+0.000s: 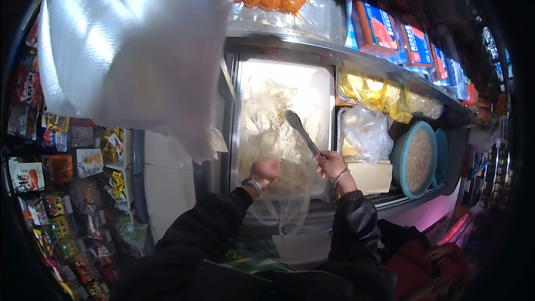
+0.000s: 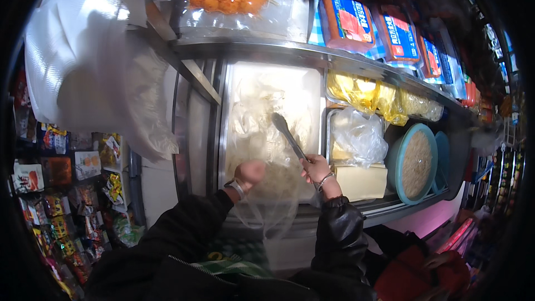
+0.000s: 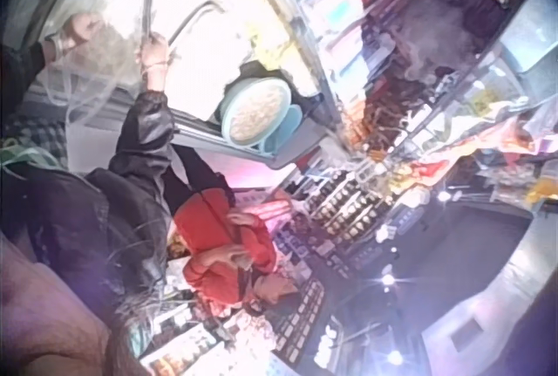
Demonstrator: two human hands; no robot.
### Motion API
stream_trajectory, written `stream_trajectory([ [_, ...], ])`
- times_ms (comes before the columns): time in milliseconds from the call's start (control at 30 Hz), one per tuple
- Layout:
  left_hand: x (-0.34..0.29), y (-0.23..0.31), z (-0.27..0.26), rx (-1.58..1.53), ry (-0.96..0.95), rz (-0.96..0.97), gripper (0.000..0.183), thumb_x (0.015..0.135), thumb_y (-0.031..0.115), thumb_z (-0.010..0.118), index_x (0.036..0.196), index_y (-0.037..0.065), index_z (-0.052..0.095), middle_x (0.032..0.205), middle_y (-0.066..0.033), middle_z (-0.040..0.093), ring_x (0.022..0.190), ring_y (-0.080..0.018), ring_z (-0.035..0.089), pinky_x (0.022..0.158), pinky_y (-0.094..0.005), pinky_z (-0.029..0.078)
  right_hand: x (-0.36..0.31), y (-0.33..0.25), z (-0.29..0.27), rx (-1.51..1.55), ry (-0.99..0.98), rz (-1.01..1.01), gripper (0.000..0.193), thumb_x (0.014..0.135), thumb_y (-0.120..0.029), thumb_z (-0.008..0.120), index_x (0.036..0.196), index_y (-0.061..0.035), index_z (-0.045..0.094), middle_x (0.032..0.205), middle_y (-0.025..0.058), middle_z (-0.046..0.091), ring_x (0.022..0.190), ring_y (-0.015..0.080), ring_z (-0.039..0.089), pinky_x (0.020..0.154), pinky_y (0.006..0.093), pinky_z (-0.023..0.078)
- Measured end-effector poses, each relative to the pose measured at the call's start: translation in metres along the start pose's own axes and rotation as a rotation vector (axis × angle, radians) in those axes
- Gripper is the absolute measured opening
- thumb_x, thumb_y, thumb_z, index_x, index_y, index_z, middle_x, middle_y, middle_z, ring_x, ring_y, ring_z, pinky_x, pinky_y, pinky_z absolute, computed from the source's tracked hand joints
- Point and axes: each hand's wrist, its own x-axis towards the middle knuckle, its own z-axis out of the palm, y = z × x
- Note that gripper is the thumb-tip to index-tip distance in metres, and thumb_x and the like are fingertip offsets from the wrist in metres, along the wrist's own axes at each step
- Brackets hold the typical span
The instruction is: The person portions noodles and bean sprouts from a refrigerated display into a plastic bag using tongs. They first place noodles into the bag, then add bean sprouts, and finally tie the bag closed.
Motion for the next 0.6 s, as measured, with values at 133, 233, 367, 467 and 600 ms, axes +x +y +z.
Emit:
stream_trajectory([
  [133, 0.005, -0.009, 0.002, -0.196, 0.185, -0.070, 0.012, 0.080, 0.016, 0.064, 0.077, 0.004, 0.063, 0.067, -0.0127, 0.059, 0.062, -0.0271, 0.058, 0.059, -0.0371, 0.049, -0.016, 0.010, 0.013, -0.169, -0.039, 0.016, 0.023, 0.092, -0.020, 0.058, 0.100, 0.0001, 0.066, 0.060, 0.0087, 0.061, 0.041, 0.0150, 0.054, 0.039, 0.0286, 0.043],
  [233, 0.014, -0.028, 0.010, -0.073, 0.350, 0.079, 0.008, 0.084, 0.012, 0.062, 0.084, 0.004, 0.062, 0.067, -0.0063, 0.056, 0.057, -0.0186, 0.052, 0.056, -0.0321, 0.048, -0.030, 0.013, 0.018, -0.562, 0.014, -0.109, 0.031, 0.088, -0.029, 0.060, 0.104, -0.0033, 0.066, 0.081, 0.0191, 0.068, 0.074, 0.0355, 0.066, 0.068, 0.0407, 0.053],
  [367, 0.025, -0.043, 0.027, -0.602, 0.487, -0.280, 0.005, 0.092, 0.008, 0.057, 0.094, 0.005, 0.060, 0.071, 0.0008, 0.055, 0.059, -0.0125, 0.052, 0.052, -0.0265, 0.045, -0.049, 0.009, 0.014, -0.793, 0.129, -0.136, 0.042, 0.084, -0.038, 0.062, 0.106, -0.0028, 0.065, 0.092, 0.0230, 0.066, 0.092, 0.0430, 0.061, 0.081, 0.0461, 0.049],
  [467, 0.025, -0.042, 0.024, -0.809, 0.377, -0.593, 0.007, 0.094, 0.009, 0.055, 0.099, 0.005, 0.059, 0.076, 0.0022, 0.055, 0.063, -0.0110, 0.054, 0.053, -0.0246, 0.045, -0.061, 0.010, 0.009, -0.783, 0.116, -0.130, 0.041, 0.085, -0.037, 0.064, 0.103, -0.0004, 0.064, 0.083, 0.0206, 0.067, 0.083, 0.0347, 0.066, 0.075, 0.0411, 0.051],
  [600, 0.032, -0.034, 0.032, -0.906, 0.412, -0.562, 0.009, 0.092, 0.009, 0.057, 0.100, 0.008, 0.060, 0.078, 0.0006, 0.056, 0.068, -0.0127, 0.058, 0.056, -0.0256, 0.047, -0.061, 0.028, 0.016, -0.085, 0.119, 0.042, 0.035, 0.084, -0.031, 0.071, 0.096, 0.0003, 0.062, 0.070, 0.0078, 0.063, 0.060, 0.0161, 0.060, 0.056, 0.0295, 0.047],
])
